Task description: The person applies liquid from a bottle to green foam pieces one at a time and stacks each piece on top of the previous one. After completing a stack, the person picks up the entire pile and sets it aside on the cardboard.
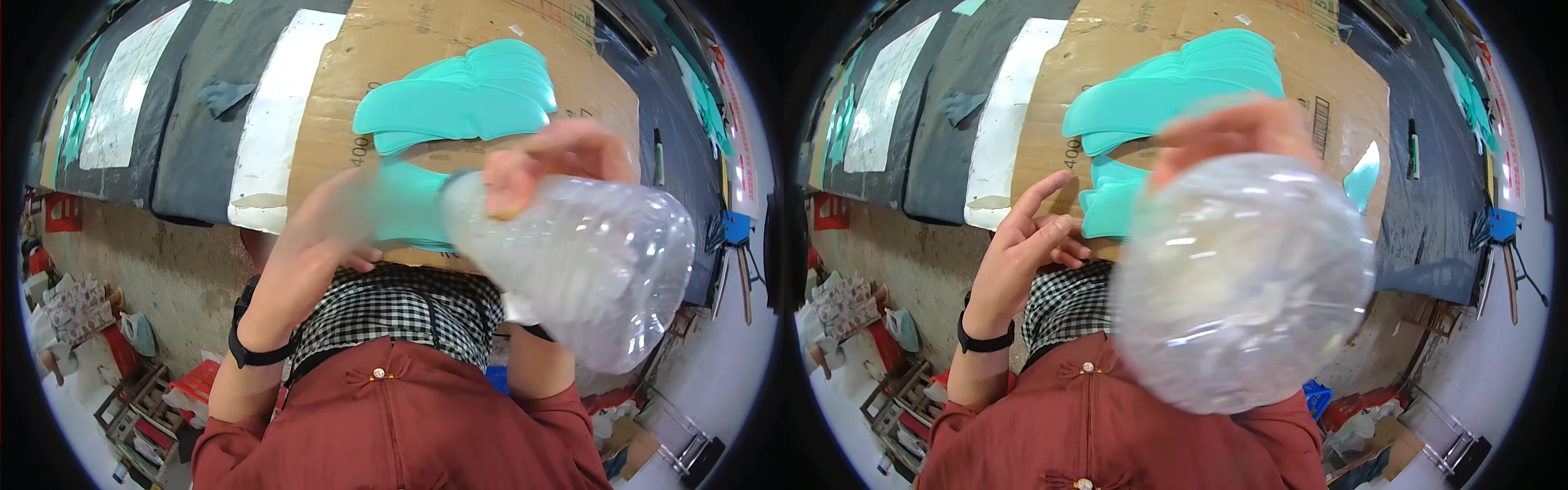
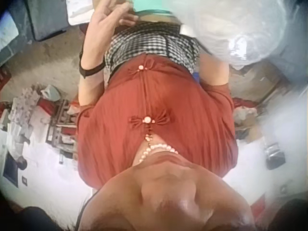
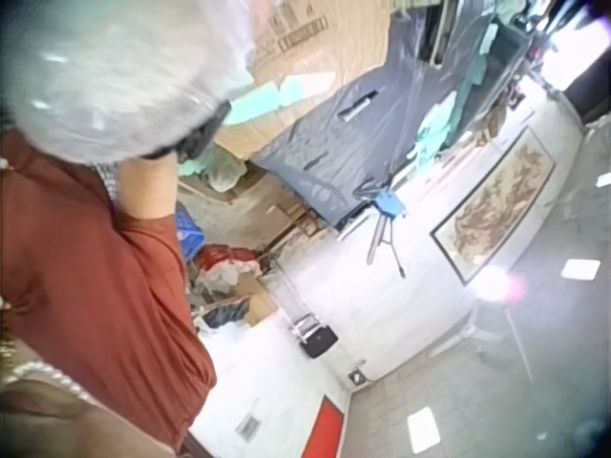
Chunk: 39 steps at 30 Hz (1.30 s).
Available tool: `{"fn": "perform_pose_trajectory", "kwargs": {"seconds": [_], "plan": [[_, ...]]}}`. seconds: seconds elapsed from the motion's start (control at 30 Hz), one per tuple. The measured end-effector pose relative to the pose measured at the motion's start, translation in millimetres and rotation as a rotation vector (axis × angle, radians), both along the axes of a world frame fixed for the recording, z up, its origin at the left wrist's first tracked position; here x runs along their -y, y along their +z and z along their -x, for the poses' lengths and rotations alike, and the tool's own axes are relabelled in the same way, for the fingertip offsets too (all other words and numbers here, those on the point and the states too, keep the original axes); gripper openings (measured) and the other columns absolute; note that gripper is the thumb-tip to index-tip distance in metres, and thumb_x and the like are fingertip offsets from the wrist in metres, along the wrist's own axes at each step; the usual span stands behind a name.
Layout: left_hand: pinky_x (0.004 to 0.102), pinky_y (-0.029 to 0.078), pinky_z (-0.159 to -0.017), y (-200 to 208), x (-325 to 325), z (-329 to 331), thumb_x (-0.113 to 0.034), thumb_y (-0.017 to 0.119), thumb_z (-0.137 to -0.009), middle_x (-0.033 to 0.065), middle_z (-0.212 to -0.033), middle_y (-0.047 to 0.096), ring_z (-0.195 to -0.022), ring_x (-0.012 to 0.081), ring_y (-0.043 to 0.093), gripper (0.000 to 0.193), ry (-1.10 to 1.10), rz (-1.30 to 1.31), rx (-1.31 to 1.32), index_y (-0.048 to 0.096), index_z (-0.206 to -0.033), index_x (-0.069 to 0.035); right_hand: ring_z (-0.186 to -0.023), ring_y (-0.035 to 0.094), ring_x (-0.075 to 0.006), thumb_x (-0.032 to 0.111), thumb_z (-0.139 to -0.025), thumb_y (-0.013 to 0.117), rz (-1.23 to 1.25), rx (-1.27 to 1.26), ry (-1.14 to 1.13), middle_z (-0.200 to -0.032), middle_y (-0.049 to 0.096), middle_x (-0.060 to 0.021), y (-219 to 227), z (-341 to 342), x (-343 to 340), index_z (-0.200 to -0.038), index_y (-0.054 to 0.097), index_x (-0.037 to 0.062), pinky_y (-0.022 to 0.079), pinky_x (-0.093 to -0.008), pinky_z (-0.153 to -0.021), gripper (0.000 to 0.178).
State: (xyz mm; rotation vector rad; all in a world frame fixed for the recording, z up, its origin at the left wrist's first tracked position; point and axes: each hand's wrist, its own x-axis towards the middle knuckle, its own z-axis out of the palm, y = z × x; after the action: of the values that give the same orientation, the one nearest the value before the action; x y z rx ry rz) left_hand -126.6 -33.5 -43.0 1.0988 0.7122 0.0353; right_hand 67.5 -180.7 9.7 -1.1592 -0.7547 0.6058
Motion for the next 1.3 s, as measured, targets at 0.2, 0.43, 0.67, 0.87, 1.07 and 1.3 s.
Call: {"fn": "perform_pose_trajectory", "kwargs": {"seconds": [0.2, 0.43, 0.67, 0.87, 1.07, 1.3], "plan": [[0.0286, 0.060, -0.069, 2.9, -1.4, 10.5, -0.021, 0.057, -0.104, 0.0158, -0.113, 0.069, -0.079, 0.0177, 0.072, 0.063, 0.053, 0.120, -0.040, 0.028, -0.159, -0.012, -0.064, 0.059, -0.0240, 0.042, -0.109, 0.041, 0.000, -0.139, 0.244, -0.069, 0.060, -0.0138, -1.5, 2.4, -9.3, -0.111, 0.056, -0.0061, 0.047, -0.0374, -0.069, 0.051], [0.0284, 0.059, -0.066, 5.6, -5.0, 6.7, -0.032, 0.051, -0.107, 0.0155, -0.111, 0.069, -0.076, 0.0174, 0.071, 0.059, 0.065, 0.181, -0.043, 0.030, -0.159, -0.013, -0.061, 0.059, -0.0246, 0.038, -0.113, 0.029, 0.108, -0.197, 0.251, -0.073, 0.060, -0.0176, -1.5, 19.7, -29.3, -0.111, 0.057, -0.0055, 0.050, -0.0417, -0.069, 0.052], [0.0260, 0.057, -0.061, 13.0, -0.6, 7.8, -0.040, 0.050, -0.107, 0.0197, -0.115, 0.068, -0.069, 0.0175, 0.071, 0.059, 0.087, 0.139, -0.060, 0.034, -0.157, -0.014, -0.065, 0.061, -0.0251, 0.035, -0.113, 0.025, -0.090, 0.048, 0.057, -0.070, 0.059, -0.0116, -2.4, 9.2, 23.8, -0.109, 0.057, -0.0037, 0.049, -0.0431, -0.069, 0.051], [0.0251, 0.057, -0.061, 11.3, 3.2, 3.5, -0.034, 0.058, -0.104, 0.0186, -0.116, 0.068, -0.069, 0.0155, 0.071, 0.056, -0.021, 0.033, -0.089, 0.043, -0.150, -0.006, -0.083, 0.064, -0.0245, 0.037, -0.094, 0.069, -0.218, -0.116, -0.071, -0.094, 0.062, -0.0136, -18.6, -23.7, 72.4, -0.117, 0.056, -0.0020, 0.052, -0.0365, -0.075, 0.047], [0.0276, 0.056, -0.073, 15.0, 4.1, -0.9, -0.024, 0.062, -0.100, 0.0075, -0.103, 0.071, -0.081, 0.0152, 0.069, 0.037, -0.036, -0.135, -0.106, 0.066, -0.125, 0.003, -0.115, 0.060, -0.0276, 0.052, -0.098, 0.059, -0.260, -0.375, -0.014, -0.128, 0.058, -0.0150, -36.4, 0.9, 31.6, -0.136, 0.050, 0.0060, 0.051, -0.0427, -0.102, 0.061], [0.0248, 0.056, -0.075, 21.1, 8.7, -7.9, -0.018, 0.059, -0.104, 0.0051, -0.100, 0.070, -0.086, 0.0110, 0.069, 0.034, -0.031, -0.118, -0.119, 0.062, -0.131, 0.002, -0.081, 0.063, -0.0240, 0.053, -0.098, 0.057, -0.268, 0.082, -0.217, -0.090, 0.062, -0.0114, -33.5, -61.3, 87.7, -0.124, 0.052, -0.0014, 0.051, -0.0449, -0.083, 0.060]]}}
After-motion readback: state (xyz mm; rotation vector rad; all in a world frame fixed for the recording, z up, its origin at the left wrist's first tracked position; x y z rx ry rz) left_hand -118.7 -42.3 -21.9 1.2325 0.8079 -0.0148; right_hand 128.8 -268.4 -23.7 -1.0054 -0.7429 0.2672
